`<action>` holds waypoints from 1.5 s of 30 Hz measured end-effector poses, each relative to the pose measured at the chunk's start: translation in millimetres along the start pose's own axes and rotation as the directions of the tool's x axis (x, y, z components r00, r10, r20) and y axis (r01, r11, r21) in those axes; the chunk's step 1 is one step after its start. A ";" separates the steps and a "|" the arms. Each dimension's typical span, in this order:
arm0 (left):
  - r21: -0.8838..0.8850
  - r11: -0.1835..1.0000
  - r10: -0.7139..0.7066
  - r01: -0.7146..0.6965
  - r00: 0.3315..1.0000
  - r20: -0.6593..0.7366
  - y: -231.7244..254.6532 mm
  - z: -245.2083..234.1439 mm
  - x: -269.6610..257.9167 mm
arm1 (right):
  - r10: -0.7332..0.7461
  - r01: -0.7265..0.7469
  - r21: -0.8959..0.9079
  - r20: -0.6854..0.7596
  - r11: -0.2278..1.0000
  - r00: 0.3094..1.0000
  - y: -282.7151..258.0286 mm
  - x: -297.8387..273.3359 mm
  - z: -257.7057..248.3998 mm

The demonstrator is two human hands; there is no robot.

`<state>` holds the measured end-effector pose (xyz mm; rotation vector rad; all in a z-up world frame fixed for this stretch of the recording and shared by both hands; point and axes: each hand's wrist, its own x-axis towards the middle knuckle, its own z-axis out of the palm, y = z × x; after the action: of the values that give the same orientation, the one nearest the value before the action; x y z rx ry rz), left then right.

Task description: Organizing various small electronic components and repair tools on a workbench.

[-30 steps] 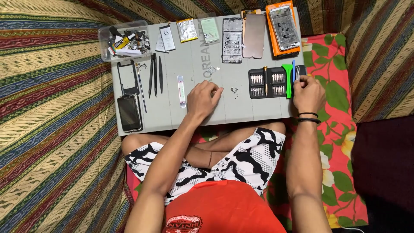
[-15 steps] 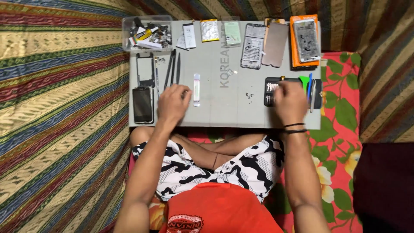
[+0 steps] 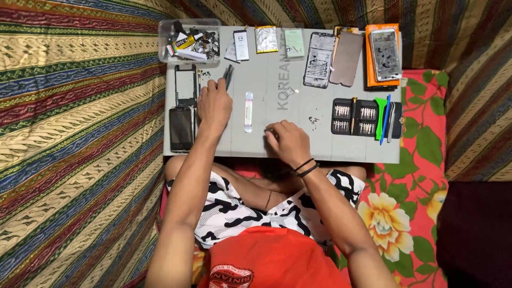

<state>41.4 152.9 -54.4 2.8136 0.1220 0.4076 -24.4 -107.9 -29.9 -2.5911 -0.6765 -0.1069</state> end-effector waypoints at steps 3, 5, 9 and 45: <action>-0.018 1.000 -0.014 0.013 0.996 -0.086 5.7 2.5 -1.7 | 0.011 -0.011 0.001 -0.007 1.000 1.000 12.2 -0.8 2.6; -0.067 0.997 -0.049 0.046 0.998 -0.037 0.2 12.2 3.8 | 0.008 -0.008 -0.002 -0.022 1.000 1.000 16.4 -3.4 8.7; -0.111 0.987 -0.104 0.116 0.989 0.104 4.2 6.0 8.6 | -0.020 0.017 -0.030 -0.107 0.999 0.994 19.6 -2.1 18.0; -0.792 -0.476 -0.135 0.382 0.859 0.495 115.8 -7.1 -43.0 | 0.355 -0.358 0.596 0.128 0.719 0.926 -20.1 18.9 -22.2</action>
<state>3.0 39.1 -24.5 0.7694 0.2954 -0.0095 -16.7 -94.0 1.7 -2.0271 -0.1437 0.2137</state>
